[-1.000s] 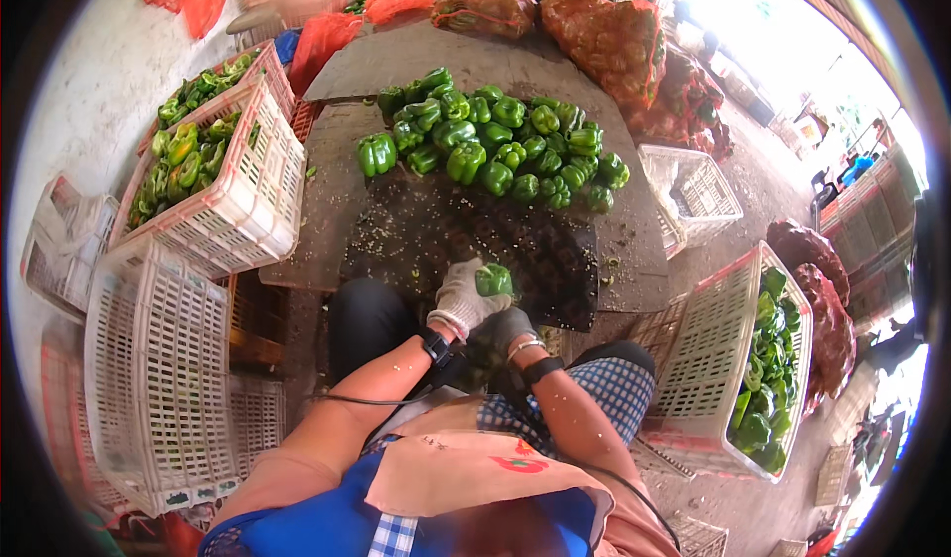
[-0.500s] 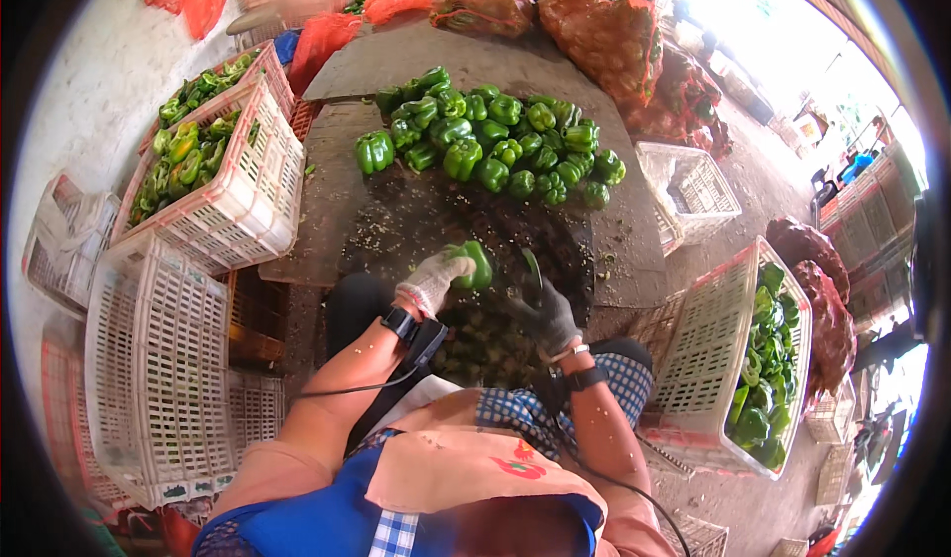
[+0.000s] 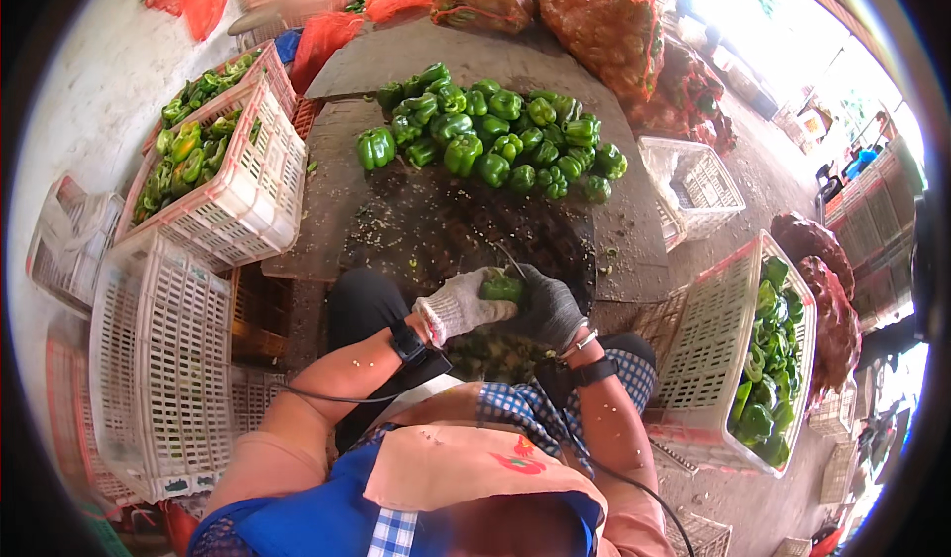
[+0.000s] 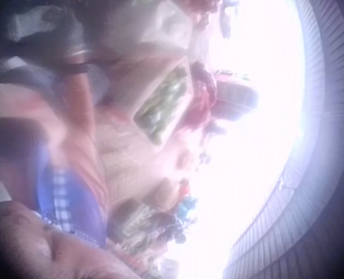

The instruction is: Cutting and sorting green bell peppers at a processing table.

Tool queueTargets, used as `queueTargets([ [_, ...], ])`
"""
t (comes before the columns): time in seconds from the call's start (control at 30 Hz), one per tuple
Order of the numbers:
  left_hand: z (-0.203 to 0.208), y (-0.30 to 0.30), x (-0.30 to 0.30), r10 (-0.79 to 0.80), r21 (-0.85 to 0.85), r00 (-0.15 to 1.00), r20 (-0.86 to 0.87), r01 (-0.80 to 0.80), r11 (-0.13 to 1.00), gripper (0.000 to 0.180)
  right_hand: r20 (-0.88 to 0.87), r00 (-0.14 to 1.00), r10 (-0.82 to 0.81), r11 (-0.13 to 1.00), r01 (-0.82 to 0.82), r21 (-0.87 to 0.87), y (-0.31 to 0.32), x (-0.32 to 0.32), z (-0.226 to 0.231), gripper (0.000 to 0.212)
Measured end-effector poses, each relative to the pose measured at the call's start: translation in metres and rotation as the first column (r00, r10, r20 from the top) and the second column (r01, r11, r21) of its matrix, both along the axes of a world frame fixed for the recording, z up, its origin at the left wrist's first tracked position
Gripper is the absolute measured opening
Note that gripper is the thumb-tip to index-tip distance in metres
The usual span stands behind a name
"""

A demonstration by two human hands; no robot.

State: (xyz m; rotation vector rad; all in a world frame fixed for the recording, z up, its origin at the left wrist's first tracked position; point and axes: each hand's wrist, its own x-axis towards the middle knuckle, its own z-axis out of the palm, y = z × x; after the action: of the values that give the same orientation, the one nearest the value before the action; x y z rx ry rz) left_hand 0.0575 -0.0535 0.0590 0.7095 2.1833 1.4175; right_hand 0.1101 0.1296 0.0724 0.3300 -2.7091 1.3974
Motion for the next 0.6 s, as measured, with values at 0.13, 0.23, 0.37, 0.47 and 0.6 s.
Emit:
queueTargets([
  [0.13, -0.015, -0.004, -0.007, -0.077, 0.097, 0.992, 0.096, 0.067, 0.993, 0.043, -0.024, 1.0, -0.003, 0.961, 0.009, 0.276, 0.0, 0.001, 0.01, 0.049],
  [0.23, -0.001, -0.007, -0.002, -0.157, 0.042, 0.974, 0.163, 0.152, 0.987, 0.043, -0.023, 0.996, 0.084, 0.973, -0.077, 0.219, 0.011, 0.003, 0.002, 0.055],
  [0.37, 0.001, -0.018, -0.014, -0.318, 0.159, 0.859, 0.402, 0.277, 0.948, 0.039, 0.222, 0.963, 0.154, 0.978, -0.117, -0.172, 0.03, 0.005, -0.021, 0.051],
  [0.47, -0.006, -0.026, -0.021, -0.403, 0.517, 0.69, 0.601, 0.048, 0.855, 0.057, 0.304, 0.9, 0.314, 0.691, 0.003, -0.723, 0.037, 0.009, -0.026, 0.051],
  [0.6, -0.023, -0.036, -0.019, -0.301, 0.55, 0.731, 0.613, -0.121, 0.826, 0.058, 0.193, 0.96, 0.202, 0.281, 0.132, -0.95, 0.025, 0.006, -0.025, 0.057],
])
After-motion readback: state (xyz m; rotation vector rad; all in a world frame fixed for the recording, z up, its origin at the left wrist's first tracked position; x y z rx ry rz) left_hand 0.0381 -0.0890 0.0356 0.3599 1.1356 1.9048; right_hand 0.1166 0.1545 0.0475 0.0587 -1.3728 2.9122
